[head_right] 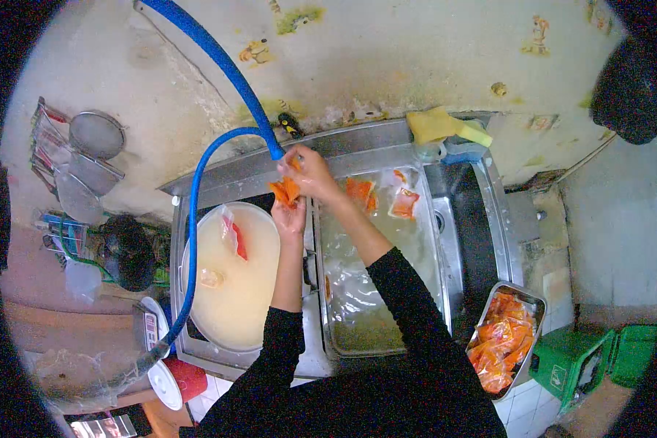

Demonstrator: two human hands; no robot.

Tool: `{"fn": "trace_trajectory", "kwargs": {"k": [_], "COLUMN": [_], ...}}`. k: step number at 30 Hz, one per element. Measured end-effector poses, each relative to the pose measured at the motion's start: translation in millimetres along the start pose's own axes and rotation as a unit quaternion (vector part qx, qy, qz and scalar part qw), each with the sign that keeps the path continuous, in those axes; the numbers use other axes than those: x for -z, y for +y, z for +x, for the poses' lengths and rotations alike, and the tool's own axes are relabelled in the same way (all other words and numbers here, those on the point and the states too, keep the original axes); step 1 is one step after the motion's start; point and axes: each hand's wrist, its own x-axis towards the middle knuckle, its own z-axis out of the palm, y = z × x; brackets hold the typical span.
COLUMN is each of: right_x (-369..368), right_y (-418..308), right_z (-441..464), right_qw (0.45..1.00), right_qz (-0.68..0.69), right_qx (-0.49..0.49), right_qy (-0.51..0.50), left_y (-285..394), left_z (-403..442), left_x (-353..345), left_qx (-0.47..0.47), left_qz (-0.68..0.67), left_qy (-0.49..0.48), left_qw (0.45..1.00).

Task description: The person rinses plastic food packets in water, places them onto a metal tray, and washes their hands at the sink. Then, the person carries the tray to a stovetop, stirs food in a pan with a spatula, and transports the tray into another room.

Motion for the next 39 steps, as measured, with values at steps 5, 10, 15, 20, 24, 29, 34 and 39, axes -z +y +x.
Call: {"fn": "trace_trajectory", "kwargs": {"k": [5, 10, 15, 20, 24, 29, 34, 39], "right_x": [1, -6, 19, 17, 14, 16, 19, 19], "right_y": [-3, -22, -12, -6, 6, -4, 0, -9], "right_z": [-15, -32, -26, -22, -13, -22, -36, -41], "right_qw": [0.989, 0.920, 0.935, 0.928, 0.952, 0.958, 0.929, 0.977], "right_qz": [-0.116, -0.376, -0.291, -0.339, -0.265, -0.259, -0.328, -0.184], "right_qx": [0.025, 0.050, 0.078, 0.095, 0.140, 0.118, 0.163, 0.103], "right_qy": [-0.093, -0.100, -0.187, -0.120, -0.067, -0.025, 0.053, 0.040], "left_y": [-14, -21, -12, -3, -12, -19, -27, -35], "left_z": [3, 20, 17, 17, 10, 12, 11, 13], "left_x": [-41, -41, -64, -57, -80, -74, -82, -91], "left_qx": [0.027, 0.074, 0.148, 0.419, 0.358, 0.176, 0.055, -0.009], "left_qz": [0.062, 0.045, 0.039, -0.317, -0.034, 0.058, 0.109, 0.223], "left_qy": [0.117, -0.038, -0.116, -0.166, 0.029, 0.147, 0.087, 0.089], "left_qw": [0.991, 0.995, 0.981, 0.835, 0.933, 0.972, 0.989, 0.971]}}
